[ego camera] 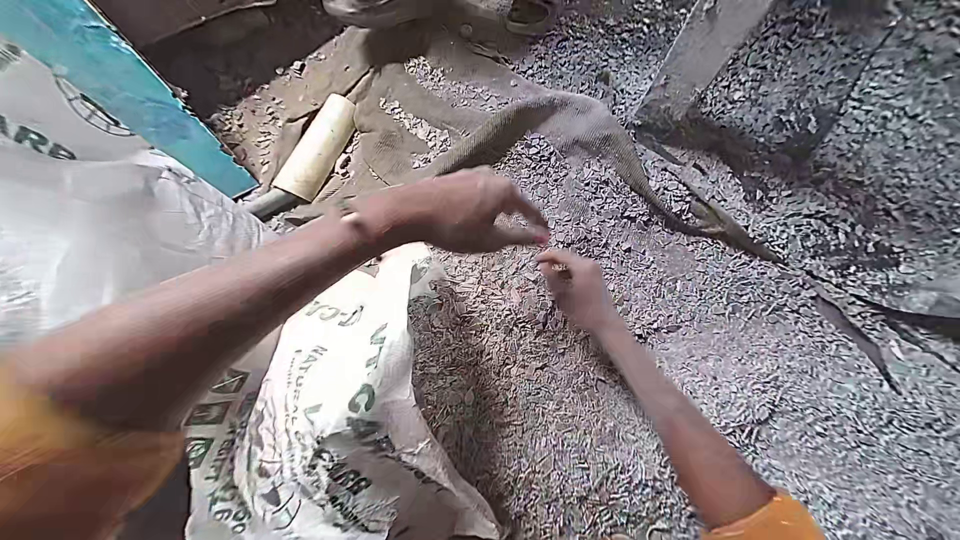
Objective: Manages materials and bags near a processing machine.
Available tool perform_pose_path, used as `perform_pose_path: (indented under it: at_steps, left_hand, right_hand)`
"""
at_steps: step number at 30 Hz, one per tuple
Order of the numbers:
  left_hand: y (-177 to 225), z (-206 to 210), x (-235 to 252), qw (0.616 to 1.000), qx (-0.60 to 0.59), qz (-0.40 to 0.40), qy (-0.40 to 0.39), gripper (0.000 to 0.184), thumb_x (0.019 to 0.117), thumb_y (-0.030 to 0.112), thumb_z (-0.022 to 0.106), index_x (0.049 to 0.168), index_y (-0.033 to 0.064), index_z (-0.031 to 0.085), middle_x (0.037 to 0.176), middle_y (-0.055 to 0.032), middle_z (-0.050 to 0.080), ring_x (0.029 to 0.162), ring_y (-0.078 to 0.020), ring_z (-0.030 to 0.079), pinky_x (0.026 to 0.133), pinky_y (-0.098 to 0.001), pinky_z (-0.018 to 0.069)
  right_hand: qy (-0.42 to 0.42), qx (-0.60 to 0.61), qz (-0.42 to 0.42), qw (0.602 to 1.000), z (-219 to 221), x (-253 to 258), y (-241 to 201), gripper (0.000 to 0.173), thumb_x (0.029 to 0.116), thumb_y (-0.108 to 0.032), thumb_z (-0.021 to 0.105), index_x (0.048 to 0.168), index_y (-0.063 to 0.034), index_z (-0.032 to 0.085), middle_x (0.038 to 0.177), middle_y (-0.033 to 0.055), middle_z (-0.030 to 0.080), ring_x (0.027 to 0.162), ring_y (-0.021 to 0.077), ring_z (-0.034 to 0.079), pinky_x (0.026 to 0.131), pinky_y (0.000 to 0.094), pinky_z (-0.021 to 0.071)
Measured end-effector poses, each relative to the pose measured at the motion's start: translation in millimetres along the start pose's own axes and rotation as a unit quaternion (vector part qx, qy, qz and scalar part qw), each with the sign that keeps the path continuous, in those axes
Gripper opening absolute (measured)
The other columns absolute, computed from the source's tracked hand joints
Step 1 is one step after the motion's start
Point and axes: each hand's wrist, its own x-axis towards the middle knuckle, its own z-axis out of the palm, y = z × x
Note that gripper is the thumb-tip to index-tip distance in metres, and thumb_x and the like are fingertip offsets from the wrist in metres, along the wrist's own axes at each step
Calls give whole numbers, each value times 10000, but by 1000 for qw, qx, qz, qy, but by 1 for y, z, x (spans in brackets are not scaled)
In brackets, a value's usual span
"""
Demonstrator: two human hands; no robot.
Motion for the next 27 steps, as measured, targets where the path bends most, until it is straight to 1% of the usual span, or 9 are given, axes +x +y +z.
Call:
perform_pose_path:
  at_steps: [3, 7, 11, 14, 16, 19, 22, 25, 27]
  left_hand:
    - [-68, 22, 61, 993, -30, -50, 105, 415, 1102, 357, 427, 1395, 147, 632, 1355, -134, 659, 1252, -311, 630, 1061, -573, 453]
    - [-134, 48, 116, 976, -40, -144, 156, 460, 1116, 319, 373, 1509, 115, 497, 1536, -137, 507, 1408, -324, 500, 1152, -578, 374]
    - [-170, 81, 154, 950, -101, -228, 190, 623, 1116, 413, 315, 1632, 75, 223, 1674, -194, 254, 1487, -372, 384, 1175, -595, 338]
    - [-178, 120, 168, 932, -113, -200, 279, 572, 1116, 302, 271, 1626, 46, 233, 1675, -186, 261, 1532, -325, 307, 1238, -533, 247]
    - [-182, 135, 171, 914, -87, -160, 364, 538, 1064, 195, 313, 1574, 32, 366, 1592, -175, 427, 1470, -303, 422, 1214, -471, 315]
    - [-183, 138, 174, 913, -38, -172, 368, 583, 1041, 238, 351, 1599, 71, 334, 1620, -138, 398, 1502, -291, 376, 1236, -463, 276]
    - [-183, 138, 176, 914, -21, -186, 359, 608, 1042, 263, 361, 1613, 65, 296, 1651, -150, 338, 1529, -291, 327, 1249, -461, 244]
    - [-184, 137, 177, 914, -6, -197, 356, 621, 1045, 280, 352, 1620, 60, 275, 1660, -148, 322, 1544, -292, 296, 1258, -453, 218]
    - [-184, 138, 178, 916, 1, -195, 351, 617, 1049, 276, 336, 1621, 55, 270, 1663, -138, 320, 1549, -278, 285, 1265, -443, 200]
  right_hand:
    - [6, -129, -18, 992, -56, 57, 37, 265, 1031, -100, 538, 1187, 14, 719, 1210, 204, 711, 1127, 324, 693, 1003, 505, 534]
    - [-43, -221, -77, 971, -66, 154, 51, 278, 1016, -99, 548, 1202, 26, 713, 1242, 239, 686, 1157, 375, 667, 1013, 527, 504]
    - [-90, -296, -37, 950, -33, 214, 67, 517, 998, -89, 561, 1503, -12, 481, 1549, 206, 459, 1447, 377, 425, 1164, 536, 372]
    - [-71, -317, -10, 946, -10, 197, 82, 633, 918, -85, 592, 1535, -71, 453, 1583, 180, 411, 1468, 367, 387, 1129, 523, 411]
    - [-111, -261, 13, 959, -22, 165, 61, 471, 907, -61, 621, 1378, -59, 617, 1433, 205, 532, 1343, 391, 490, 1040, 572, 457]
    - [-42, -213, 46, 975, -58, 101, 38, 269, 971, -53, 563, 1177, -47, 735, 1234, 169, 682, 1062, 285, 679, 856, 468, 568]
    - [121, -274, 168, 939, -77, 81, 72, 398, 1030, -233, 549, 1363, -24, 607, 1381, 253, 569, 1220, 395, 591, 985, 583, 480]
    - [113, -275, 150, 943, -45, 81, 103, 722, 1027, -425, 536, 1585, -16, 328, 1623, 320, 243, 1489, 469, 302, 1175, 629, 302]
    - [102, -183, 95, 973, -30, 75, 92, 539, 1064, -397, 484, 1464, -42, 542, 1593, 246, 374, 1445, 353, 427, 1141, 503, 410]
